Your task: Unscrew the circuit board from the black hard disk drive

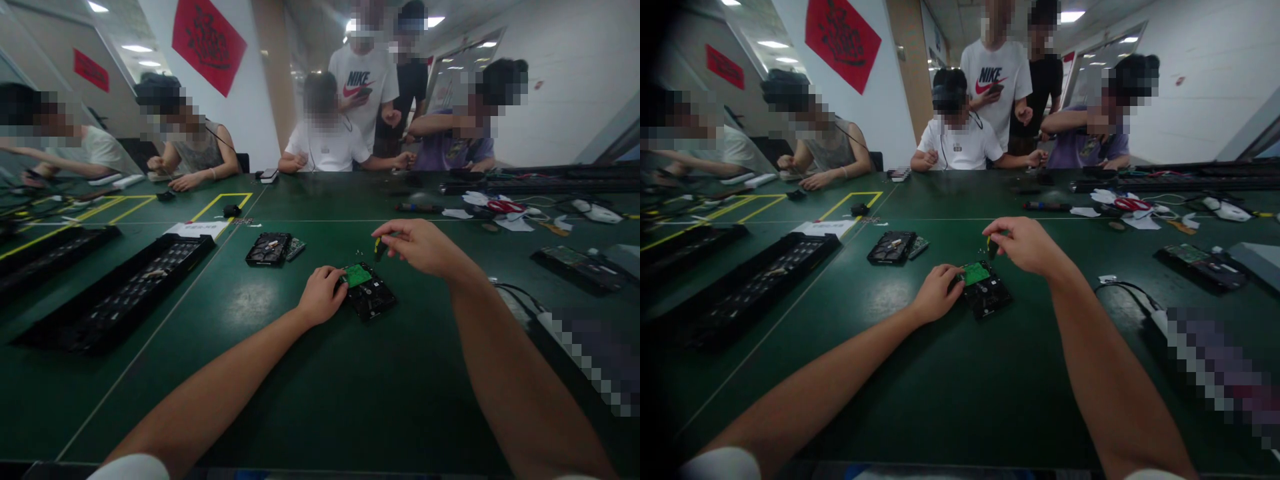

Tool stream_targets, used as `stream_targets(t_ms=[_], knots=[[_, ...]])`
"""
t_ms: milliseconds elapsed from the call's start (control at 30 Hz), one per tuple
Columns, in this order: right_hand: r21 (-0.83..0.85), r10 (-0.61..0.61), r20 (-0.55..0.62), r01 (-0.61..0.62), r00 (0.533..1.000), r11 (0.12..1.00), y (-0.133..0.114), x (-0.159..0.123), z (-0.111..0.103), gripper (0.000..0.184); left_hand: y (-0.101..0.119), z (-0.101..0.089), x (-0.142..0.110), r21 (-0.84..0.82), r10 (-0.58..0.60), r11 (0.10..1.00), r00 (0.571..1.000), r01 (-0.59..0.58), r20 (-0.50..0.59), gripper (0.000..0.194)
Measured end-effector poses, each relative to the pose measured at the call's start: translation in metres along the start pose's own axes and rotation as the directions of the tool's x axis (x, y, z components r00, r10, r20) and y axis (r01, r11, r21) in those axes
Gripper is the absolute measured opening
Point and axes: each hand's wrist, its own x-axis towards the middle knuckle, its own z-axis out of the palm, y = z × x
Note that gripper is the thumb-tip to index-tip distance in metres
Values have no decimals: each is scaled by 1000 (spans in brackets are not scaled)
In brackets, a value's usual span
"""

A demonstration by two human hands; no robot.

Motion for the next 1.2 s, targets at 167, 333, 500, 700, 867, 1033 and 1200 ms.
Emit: stream_targets(t_ms=[167,333,500,700,867,1033,1200], knots=[[-1,6,10,-6,1000,1000,1,1,0,25,-1,1,0,-5,1,1000,1000,-1,-6,35],[88,19,-6,-18,1000,996,-1,2,4,18,-1,2,0,-3,3,1000,1000,-3,-6,34],[90,48,-23,-46,999,995,-1,2,6,14,0,0,0,6,6,1000,1000,-6,-6,35],[35,48,-25,-47,999,998,-3,1,4,22,1,0,0,-2,1,1000,1000,-1,4,34],[81,36,-34,-33,999,996,-6,1,4,17,0,1,0,1,5,1000,1000,-5,-4,34],[-4,18,-55,-18,998,1000,-4,1,3,16,0,1,0,4,5,1000,1000,-5,-6,34],[-157,57,-132,-78,990,985,0,1,2,31,0,1,0,2,-5,1000,1000,5,1,35]])
